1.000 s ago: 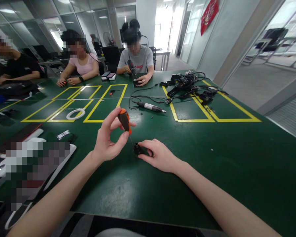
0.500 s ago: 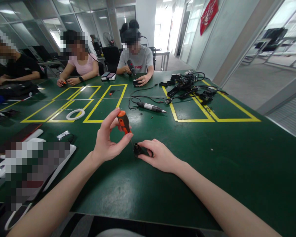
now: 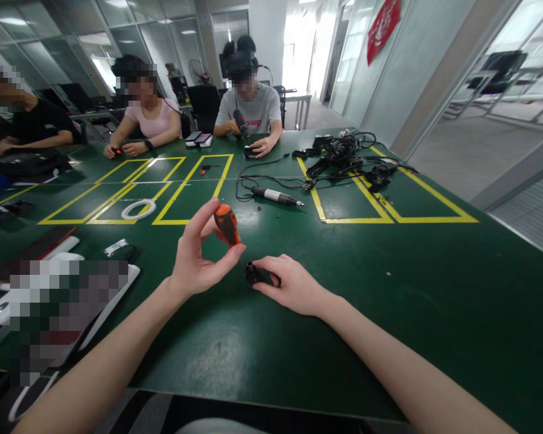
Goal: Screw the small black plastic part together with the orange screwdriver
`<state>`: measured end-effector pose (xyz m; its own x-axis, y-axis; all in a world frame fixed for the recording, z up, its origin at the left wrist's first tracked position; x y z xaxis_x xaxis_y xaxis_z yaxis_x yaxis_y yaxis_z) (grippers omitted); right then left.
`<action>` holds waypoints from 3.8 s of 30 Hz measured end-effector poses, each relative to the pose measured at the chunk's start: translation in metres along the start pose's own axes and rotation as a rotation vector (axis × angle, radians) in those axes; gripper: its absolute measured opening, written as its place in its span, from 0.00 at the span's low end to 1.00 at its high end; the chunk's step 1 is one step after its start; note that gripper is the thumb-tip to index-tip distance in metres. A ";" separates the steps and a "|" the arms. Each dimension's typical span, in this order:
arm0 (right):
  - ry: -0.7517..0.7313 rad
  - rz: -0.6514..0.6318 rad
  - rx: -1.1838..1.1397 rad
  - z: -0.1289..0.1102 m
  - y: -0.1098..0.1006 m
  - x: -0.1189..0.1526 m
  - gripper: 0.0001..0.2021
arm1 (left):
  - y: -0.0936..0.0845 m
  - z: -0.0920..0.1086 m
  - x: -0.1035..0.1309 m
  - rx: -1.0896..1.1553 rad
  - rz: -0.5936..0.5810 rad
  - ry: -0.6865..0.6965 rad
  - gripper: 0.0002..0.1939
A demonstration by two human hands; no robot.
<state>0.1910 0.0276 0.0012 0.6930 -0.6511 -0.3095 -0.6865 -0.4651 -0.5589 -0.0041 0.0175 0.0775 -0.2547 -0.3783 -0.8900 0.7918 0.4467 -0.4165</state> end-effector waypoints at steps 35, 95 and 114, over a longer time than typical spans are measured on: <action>0.041 -0.023 -0.012 -0.001 0.000 -0.001 0.11 | -0.001 0.000 0.001 0.000 0.011 0.013 0.37; 0.019 -0.012 0.009 -0.001 0.000 0.000 0.10 | -0.001 -0.001 0.001 0.033 -0.027 0.000 0.35; 0.031 -0.016 -0.002 0.000 0.000 0.000 0.11 | -0.002 0.001 0.000 0.050 -0.028 -0.015 0.34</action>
<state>0.1910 0.0282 0.0016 0.6971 -0.6614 -0.2768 -0.6756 -0.4766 -0.5625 -0.0052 0.0156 0.0789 -0.2685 -0.4025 -0.8752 0.8117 0.3947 -0.4306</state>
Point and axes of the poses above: each hand's wrist, its own x-axis away from the middle knuckle, its own y-axis out of the palm, z = x × y, the point moved 3 cm from there along -x, towards the middle knuckle, and after that the axes turned 15 degrees about -x, right-handed, at the moved point
